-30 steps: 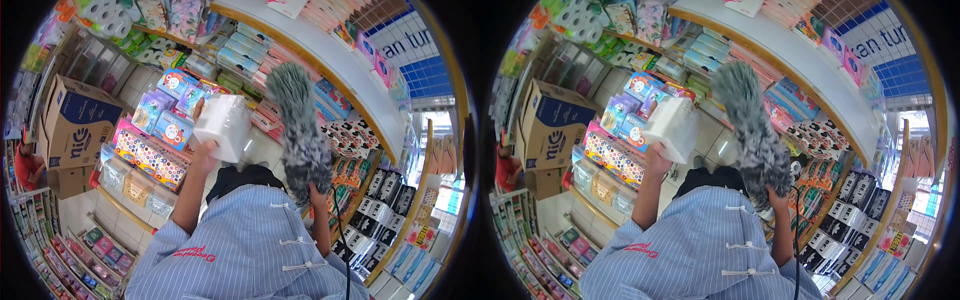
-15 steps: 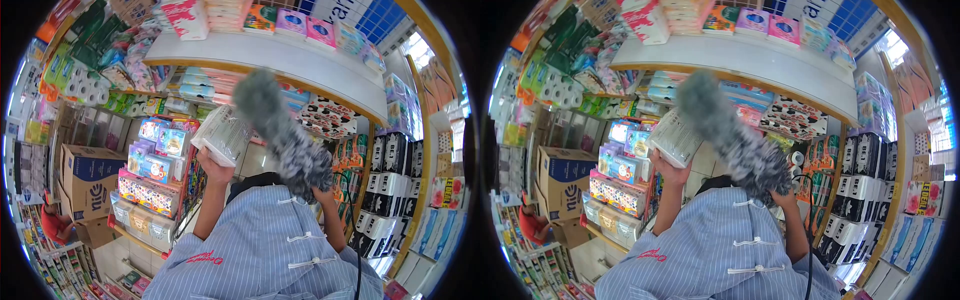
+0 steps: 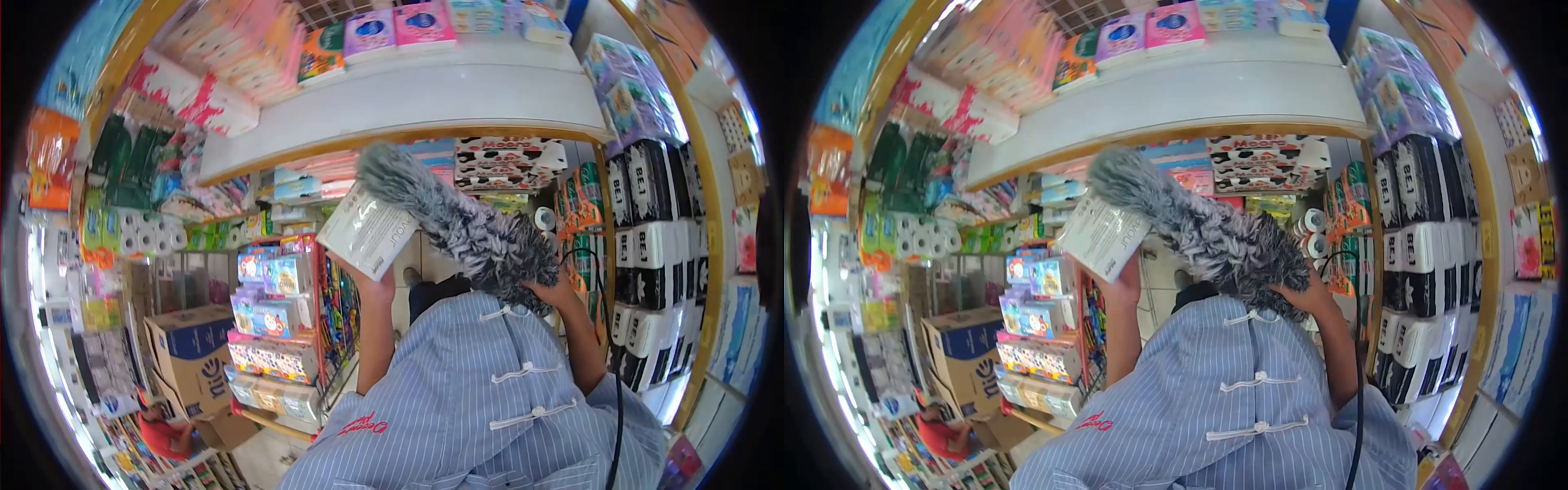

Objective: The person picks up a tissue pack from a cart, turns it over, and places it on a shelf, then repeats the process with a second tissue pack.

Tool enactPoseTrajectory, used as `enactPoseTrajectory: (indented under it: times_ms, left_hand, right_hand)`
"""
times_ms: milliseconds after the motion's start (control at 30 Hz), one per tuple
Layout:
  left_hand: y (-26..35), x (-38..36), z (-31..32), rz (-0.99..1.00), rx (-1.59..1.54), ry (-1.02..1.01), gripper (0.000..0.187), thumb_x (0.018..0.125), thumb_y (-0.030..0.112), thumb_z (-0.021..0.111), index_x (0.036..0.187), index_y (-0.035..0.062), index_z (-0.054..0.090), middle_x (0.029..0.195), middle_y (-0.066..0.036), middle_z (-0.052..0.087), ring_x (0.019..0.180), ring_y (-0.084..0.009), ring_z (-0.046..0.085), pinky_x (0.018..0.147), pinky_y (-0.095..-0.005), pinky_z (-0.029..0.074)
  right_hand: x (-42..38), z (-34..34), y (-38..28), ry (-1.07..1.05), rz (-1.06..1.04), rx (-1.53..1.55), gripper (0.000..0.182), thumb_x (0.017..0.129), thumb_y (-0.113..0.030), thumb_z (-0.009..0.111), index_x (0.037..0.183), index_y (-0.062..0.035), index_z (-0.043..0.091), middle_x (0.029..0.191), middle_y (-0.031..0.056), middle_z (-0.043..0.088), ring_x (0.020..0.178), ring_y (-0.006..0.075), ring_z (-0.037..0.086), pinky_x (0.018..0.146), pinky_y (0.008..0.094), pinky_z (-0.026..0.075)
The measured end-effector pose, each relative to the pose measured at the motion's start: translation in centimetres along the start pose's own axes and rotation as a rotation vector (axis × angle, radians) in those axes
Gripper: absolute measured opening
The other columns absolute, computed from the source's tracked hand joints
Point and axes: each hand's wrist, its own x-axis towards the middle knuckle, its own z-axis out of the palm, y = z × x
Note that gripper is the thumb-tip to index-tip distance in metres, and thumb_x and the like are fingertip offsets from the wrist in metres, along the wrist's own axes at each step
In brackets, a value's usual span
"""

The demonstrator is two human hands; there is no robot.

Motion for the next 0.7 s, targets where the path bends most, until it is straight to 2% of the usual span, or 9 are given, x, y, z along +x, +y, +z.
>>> enactPoseTrajectory:
  times_ms: [33,100,133,167,300,467,533,667,700]
  left_hand:
    - [-0.6,1.4,-0.3,0.131,0.223,-0.015,0.084,0.089,0.076,0.028,0.149,0.0172,0.028,0.15,-0.009,0.035,0.133,-0.0299,0.04,0.106,-0.0489,0.038]
    - [0.3,2.4,-1.0,-0.011,0.123,-0.12,0.082,0.091,0.074,0.028,0.148,0.0159,0.031,0.147,-0.008,0.039,0.131,-0.0291,0.042,0.105,-0.0475,0.04]
    - [0.6,2.4,-1.0,-0.086,0.075,-0.159,0.081,0.091,0.073,0.028,0.148,0.0152,0.032,0.145,-0.008,0.041,0.13,-0.0287,0.043,0.104,-0.0468,0.041]
    - [0.3,2.2,-0.9,-0.128,-0.077,-0.218,0.072,0.095,0.065,0.035,0.143,0.0115,0.038,0.14,-0.007,0.047,0.127,-0.0281,0.046,0.101,-0.046,0.043]
    - [-1.4,2.0,-0.7,-0.067,0.012,-0.195,0.064,0.091,0.049,0.054,0.142,0.0116,0.039,0.138,-0.007,0.049,0.125,-0.0284,0.049,0.101,-0.0483,0.043]
    - [-1.7,1.6,-0.2,-0.018,-0.083,-0.185,0.068,0.089,0.048,0.057,0.142,0.0119,0.038,0.139,-0.008,0.048,0.126,-0.0295,0.048,0.103,-0.0506,0.042]
    - [-1.3,1.3,-0.3,-0.064,-0.22,-0.258,0.062,0.091,0.04,0.058,0.142,0.0109,0.038,0.137,-0.006,0.05,0.125,-0.0243,0.049,0.106,-0.0449,0.039]
    - [-1.4,1.2,-0.5,-0.036,-0.091,-0.212,0.058,0.092,0.036,0.059,0.14,0.0095,0.04,0.136,-0.007,0.051,0.125,-0.0251,0.049,0.108,-0.0435,0.036]
    - [-1.6,1.2,-0.6,-0.025,-0.105,-0.229,0.06,0.092,0.039,0.057,0.141,0.0104,0.039,0.137,-0.006,0.05,0.126,-0.0255,0.048,0.106,-0.045,0.038]
  right_hand:
    - [0.0,-0.2,-0.6,-0.01,-0.038,0.077,0.082,0.073,-0.029,0.084,0.133,0.0061,0.04,0.13,0.0176,0.055,0.12,0.0231,0.054,0.102,0.0344,0.043]
    - [-0.1,-0.7,-1.1,0.027,-0.158,0.22,0.075,0.073,-0.023,0.084,0.13,0.0043,0.044,0.125,0.0153,0.057,0.118,0.0219,0.054,0.1,0.0344,0.043]
    - [0.0,-1.0,-1.5,0.051,-0.208,0.142,0.072,0.072,-0.021,0.084,0.128,0.0035,0.046,0.122,0.0148,0.058,0.116,0.0217,0.055,0.098,0.0345,0.044]
    - [-0.2,-1.4,-1.7,0.064,-0.25,0.063,0.07,0.071,-0.02,0.084,0.127,0.0027,0.048,0.12,0.0142,0.059,0.113,0.0216,0.056,0.097,0.0345,0.045]
    - [-0.6,-1.5,-1.4,0.101,-0.423,-0.131,0.061,0.068,-0.022,0.085,0.118,0.0002,0.057,0.112,0.0159,0.058,0.104,0.0275,0.059,0.092,0.0368,0.046]
    - [0.3,-2.3,-3.2,0.218,-0.153,-0.097,0.061,0.071,-0.029,0.084,0.117,0.0,0.057,0.114,0.0181,0.057,0.105,0.0312,0.06,0.092,0.0396,0.047]
    - [0.7,-2.7,-3.9,0.259,-0.082,-0.117,0.064,0.071,-0.031,0.084,0.119,0.0005,0.056,0.116,0.0183,0.058,0.107,0.0301,0.06,0.093,0.0401,0.047]
    - [-0.3,-2.4,-1.6,0.054,-0.149,0.196,0.073,0.071,-0.03,0.085,0.125,0.0036,0.049,0.122,0.0176,0.057,0.113,0.0249,0.058,0.096,0.0375,0.047]
    - [-0.1,-2.4,-1.7,0.038,-0.103,0.152,0.075,0.071,-0.031,0.085,0.126,0.0039,0.048,0.122,0.0181,0.057,0.113,0.0255,0.058,0.096,0.038,0.047]
